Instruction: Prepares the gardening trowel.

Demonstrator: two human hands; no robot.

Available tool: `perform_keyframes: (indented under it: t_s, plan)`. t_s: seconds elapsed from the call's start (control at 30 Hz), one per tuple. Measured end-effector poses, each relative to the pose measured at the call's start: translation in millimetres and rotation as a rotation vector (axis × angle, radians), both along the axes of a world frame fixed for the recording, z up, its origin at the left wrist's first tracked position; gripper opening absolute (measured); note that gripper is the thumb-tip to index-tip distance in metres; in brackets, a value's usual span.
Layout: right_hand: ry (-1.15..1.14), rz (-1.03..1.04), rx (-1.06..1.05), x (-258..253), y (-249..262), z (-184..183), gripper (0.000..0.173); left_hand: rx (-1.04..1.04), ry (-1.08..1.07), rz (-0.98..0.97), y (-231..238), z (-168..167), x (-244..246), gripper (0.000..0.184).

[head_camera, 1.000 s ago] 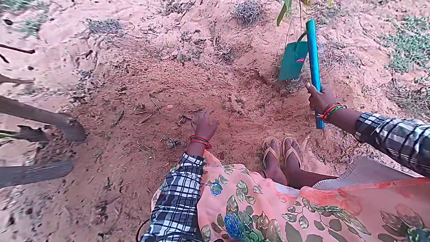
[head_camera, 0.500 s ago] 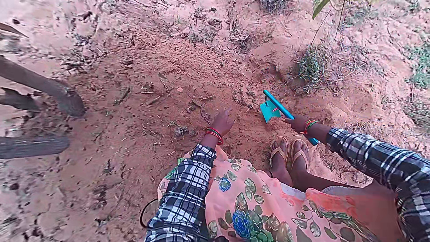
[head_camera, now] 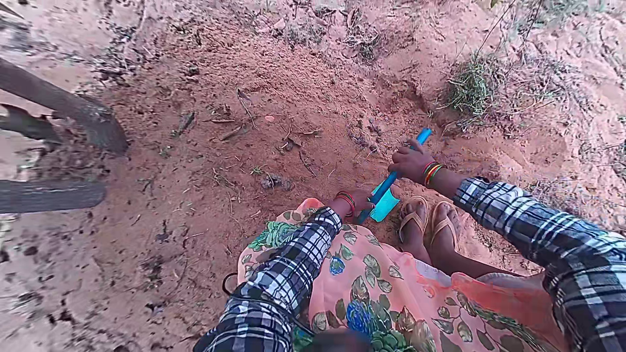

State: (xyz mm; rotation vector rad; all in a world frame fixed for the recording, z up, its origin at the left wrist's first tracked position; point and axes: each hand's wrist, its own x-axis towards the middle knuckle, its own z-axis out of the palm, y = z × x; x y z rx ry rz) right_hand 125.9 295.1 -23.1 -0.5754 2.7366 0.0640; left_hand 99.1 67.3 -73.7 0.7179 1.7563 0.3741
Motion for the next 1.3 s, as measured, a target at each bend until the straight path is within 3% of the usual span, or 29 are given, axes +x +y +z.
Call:
perform_keyframes:
  t_s: [0.07,0.13,0.17,0.23,0.3,0.33,0.5,0.57,0.63,0.67,0.77,0.83,0.93,1.07,1.17,1.3]
  plan:
    - [0.349,-0.186,-0.251,16,-15,-7,0.049,-0.050,-0.090,0.123,-2,0,1,0.045]
    - [0.485,-0.491,-0.458,33,-31,-9,0.058,-0.066,-0.202,0.305,-6,-1,0,0.045]
    - [0.367,-0.657,-0.526,42,-39,-8,0.065,-0.048,-0.267,0.408,-7,0,-2,0.046]
    - [-0.164,-0.926,-0.736,51,-54,-8,0.086,0.037,-0.373,0.622,-2,4,-2,0.046]
    - [-0.651,-0.962,-0.978,55,-67,-14,0.090,0.167,-0.472,0.779,3,8,2,0.045]
    - [-0.715,-0.931,-1.014,52,-73,-15,0.085,0.215,-0.507,0.820,3,10,2,0.046]
    - [-0.557,-0.809,-0.656,40,-31,-27,0.038,0.295,-0.463,0.951,-4,13,-5,0.067]
    - [-0.537,-0.662,-0.574,45,3,-9,0.026,0.404,-0.538,1.288,2,24,-6,0.067]
    - [-0.504,-0.524,-0.456,58,38,24,0.018,0.468,-0.678,1.672,20,48,0,0.049]
    - [-0.509,-0.483,-0.392,60,54,46,0.017,0.513,-0.731,1.760,29,58,3,0.042]
    - [-0.564,-0.457,-0.206,61,106,87,0.021,0.619,-0.814,1.644,64,68,21,0.039]
    - [-0.601,-0.503,-0.056,61,127,93,0.025,0.601,-0.864,1.635,98,59,35,0.037]
    - [-0.568,-0.631,0.154,66,141,55,0.032,0.493,-0.887,1.651,135,30,53,0.042]
    - [-0.392,-0.761,0.126,68,140,-17,0.031,0.451,-0.848,1.758,142,-5,43,0.048]
    - [-0.415,-0.749,0.022,68,132,-33,0.035,0.430,-0.760,1.782,129,0,38,0.046]
    - [-0.375,-0.808,-0.125,86,109,-50,0.025,0.438,-0.677,1.725,118,15,31,0.047]
